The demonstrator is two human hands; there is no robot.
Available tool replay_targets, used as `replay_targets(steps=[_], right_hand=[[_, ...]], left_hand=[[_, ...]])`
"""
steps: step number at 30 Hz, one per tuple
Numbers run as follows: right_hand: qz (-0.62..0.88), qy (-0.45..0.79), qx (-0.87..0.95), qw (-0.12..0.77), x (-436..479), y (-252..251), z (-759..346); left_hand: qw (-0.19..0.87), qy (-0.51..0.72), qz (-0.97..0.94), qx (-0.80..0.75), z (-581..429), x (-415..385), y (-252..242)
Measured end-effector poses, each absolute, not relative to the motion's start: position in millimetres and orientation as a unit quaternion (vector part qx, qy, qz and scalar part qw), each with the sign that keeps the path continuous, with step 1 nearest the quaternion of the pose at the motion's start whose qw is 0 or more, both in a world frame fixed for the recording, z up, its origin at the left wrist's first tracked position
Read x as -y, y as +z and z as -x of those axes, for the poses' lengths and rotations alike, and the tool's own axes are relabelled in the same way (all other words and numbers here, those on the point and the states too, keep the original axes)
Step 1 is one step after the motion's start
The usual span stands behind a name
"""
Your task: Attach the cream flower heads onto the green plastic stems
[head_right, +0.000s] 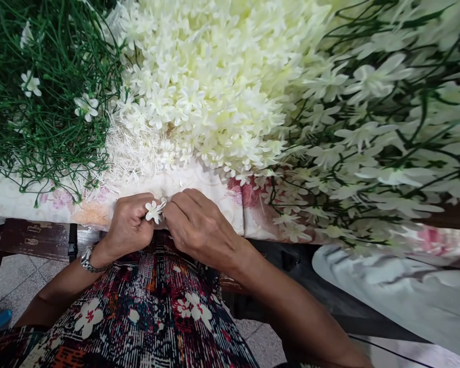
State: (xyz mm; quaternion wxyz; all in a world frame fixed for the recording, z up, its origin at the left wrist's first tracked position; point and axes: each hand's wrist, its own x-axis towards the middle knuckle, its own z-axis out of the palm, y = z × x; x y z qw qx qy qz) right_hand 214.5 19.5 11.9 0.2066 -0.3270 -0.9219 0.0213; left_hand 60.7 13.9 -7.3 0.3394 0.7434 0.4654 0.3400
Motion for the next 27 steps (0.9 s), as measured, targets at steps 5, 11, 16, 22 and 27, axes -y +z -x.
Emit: replay_targets(steps=[5,11,16,22,27], right_hand=[[0.351,0.099,0.903,0.226,-19.6,16.8,-219.6],[0.368,0.195,0.843,0.339,-17.4,30.8,-226.2],[0.373,0.206,0.824,0.373,-12.4,29.3,-221.8],[0.376,0.181,0.833,0.364,-10.1,26.8,-216.5],[0.373,0.188,0.831,0.367,-9.8,28.1,-214.2]], left_hand=[[0.394,0.36,-0.721,-0.441,-55.2,-14.4,-8.2],[0.481,0.415,-0.636,-0.439,-51.4,-10.8,0.1],[0.432,0.445,-0.664,-0.418,-51.7,-9.0,3.7],[0.402,0.446,-0.685,-0.412,-51.0,-7.3,-1.2],[0.403,0.442,-0.69,-0.407,-50.7,-7.0,-1.9]])
